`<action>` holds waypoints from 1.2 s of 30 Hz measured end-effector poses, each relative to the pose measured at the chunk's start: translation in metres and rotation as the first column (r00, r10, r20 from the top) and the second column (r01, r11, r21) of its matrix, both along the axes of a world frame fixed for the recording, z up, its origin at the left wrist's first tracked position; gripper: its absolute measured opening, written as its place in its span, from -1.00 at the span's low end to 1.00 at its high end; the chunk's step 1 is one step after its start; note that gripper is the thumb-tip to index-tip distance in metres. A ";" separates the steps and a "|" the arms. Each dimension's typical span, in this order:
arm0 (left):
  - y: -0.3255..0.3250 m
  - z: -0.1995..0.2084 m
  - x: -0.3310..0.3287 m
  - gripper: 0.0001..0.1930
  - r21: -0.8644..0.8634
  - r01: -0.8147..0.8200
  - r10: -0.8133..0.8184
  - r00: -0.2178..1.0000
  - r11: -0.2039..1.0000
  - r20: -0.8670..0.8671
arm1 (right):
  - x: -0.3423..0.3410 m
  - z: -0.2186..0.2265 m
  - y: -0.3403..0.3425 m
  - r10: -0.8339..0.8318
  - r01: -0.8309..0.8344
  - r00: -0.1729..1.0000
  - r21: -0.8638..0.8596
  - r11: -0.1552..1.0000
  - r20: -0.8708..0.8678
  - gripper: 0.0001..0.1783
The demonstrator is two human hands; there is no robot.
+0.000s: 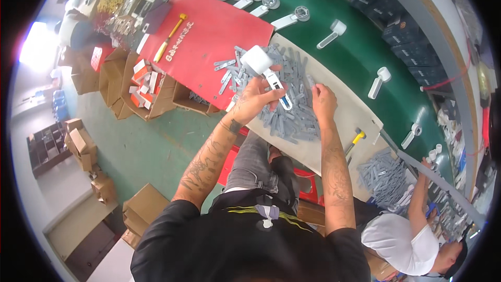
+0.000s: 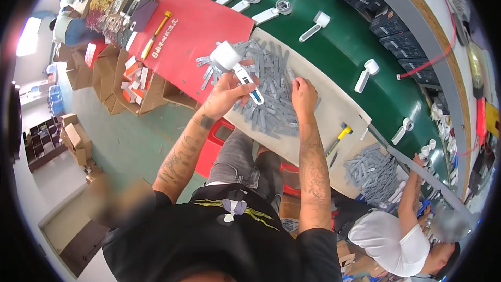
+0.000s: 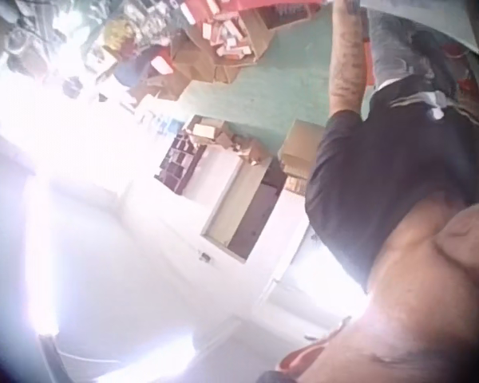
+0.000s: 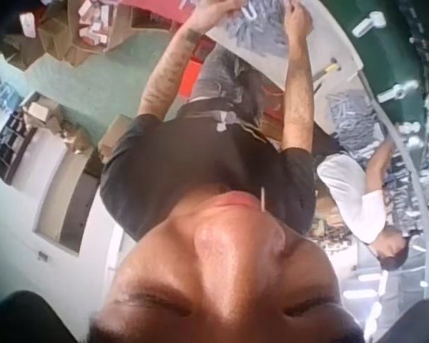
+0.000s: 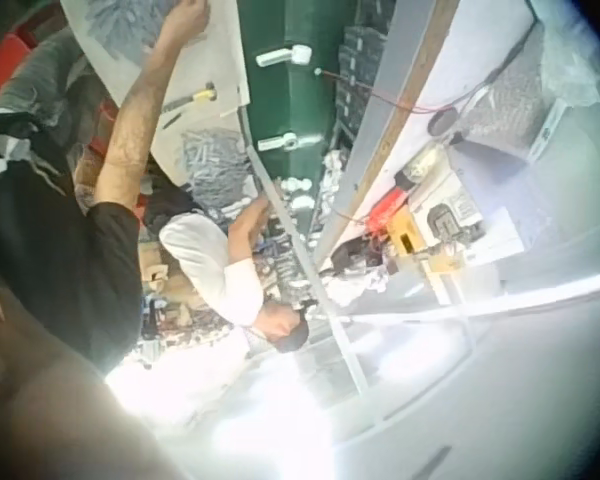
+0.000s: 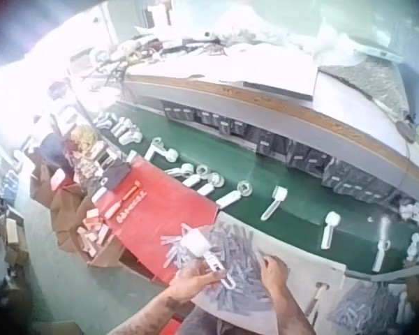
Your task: Manually assembling plastic housings by inserting metal parts and using a hammer to tap them into place.
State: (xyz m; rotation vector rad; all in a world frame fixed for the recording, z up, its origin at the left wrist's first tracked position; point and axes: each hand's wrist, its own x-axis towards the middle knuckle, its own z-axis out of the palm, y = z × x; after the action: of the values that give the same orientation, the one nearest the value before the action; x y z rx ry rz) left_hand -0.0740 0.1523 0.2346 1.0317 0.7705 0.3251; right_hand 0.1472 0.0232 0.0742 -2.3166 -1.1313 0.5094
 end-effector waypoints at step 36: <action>-0.207 0.047 -0.024 -0.64 0.175 0.226 -0.234 0.972 0.958 0.028 | -0.080 0.229 -0.183 0.246 0.105 0.347 0.298 0.949 -0.905 -0.63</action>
State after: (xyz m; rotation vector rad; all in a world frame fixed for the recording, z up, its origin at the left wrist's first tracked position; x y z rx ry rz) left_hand -0.0977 -0.0543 0.2819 1.2583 0.5779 0.2170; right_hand 0.0671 -0.1593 0.3032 -1.2303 -0.6044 1.3733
